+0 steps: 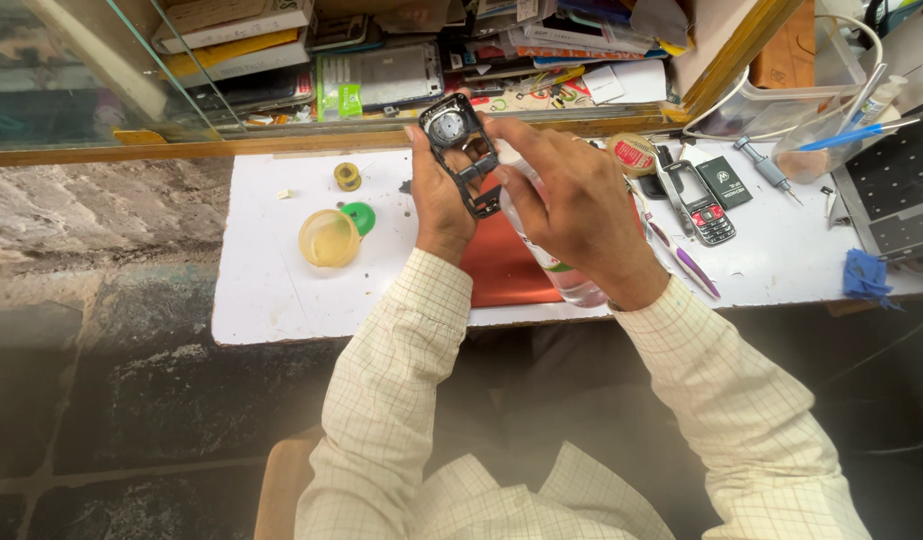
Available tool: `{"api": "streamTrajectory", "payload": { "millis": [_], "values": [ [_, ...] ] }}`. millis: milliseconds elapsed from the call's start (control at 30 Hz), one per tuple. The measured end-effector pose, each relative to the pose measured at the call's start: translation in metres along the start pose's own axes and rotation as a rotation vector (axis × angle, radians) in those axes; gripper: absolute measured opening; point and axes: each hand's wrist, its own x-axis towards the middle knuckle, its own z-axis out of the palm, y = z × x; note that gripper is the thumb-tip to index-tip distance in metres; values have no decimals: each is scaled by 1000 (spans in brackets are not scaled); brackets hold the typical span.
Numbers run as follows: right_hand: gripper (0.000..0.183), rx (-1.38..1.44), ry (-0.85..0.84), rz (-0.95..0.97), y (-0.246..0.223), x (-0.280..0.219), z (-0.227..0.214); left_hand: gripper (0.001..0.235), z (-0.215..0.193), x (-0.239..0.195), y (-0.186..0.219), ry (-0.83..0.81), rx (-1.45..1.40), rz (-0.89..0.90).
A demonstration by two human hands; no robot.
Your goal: The person uses a hot air gun on a circuit board, then picks up a disassembled mobile phone casing and scrubs it with a toothbrush. They repeatedly apply liquid from a bottle to the casing and continue scrubbing various areas.
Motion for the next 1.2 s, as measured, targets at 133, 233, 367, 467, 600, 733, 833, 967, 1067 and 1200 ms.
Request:
{"api": "streamTrajectory", "payload": {
  "millis": [133, 233, 367, 467, 600, 733, 833, 967, 1067, 1200],
  "values": [
    [38, 74, 8, 17, 1, -12, -11, 73, 0, 2, -2, -19, -10, -4],
    [37, 81, -43, 96, -3, -33, -15, 72, -3, 3, -9, -19, -34, -22],
    [36, 148, -47, 131, -11, -46, -16, 72, -7, 3, -11, -46, -17, -6],
    [40, 178, -71, 237, -13, -53, -19, 72, -9, 3, -13, -9, 3, -33],
    [39, 130, -140, 295, -16, -57, -24, 73, -9, 2, -17, -15, 24, -47],
    [39, 193, -98, 314, -21, -57, -28, 71, -10, 3, -17, -3, 29, -47],
    [41, 179, -23, 252, -20, -48, -32, 70, -11, 2, -20, -26, 43, -57],
    [37, 184, 9, 219, -9, -24, -29, 70, -10, -3, -24, -89, 100, -104],
    [33, 155, -49, 259, 0, -8, -17, 66, -8, -6, -25, -37, 74, -136],
    [32, 103, 16, 170, 12, -16, -11, 67, -6, -8, -20, -58, 99, -143]
  ]
}}
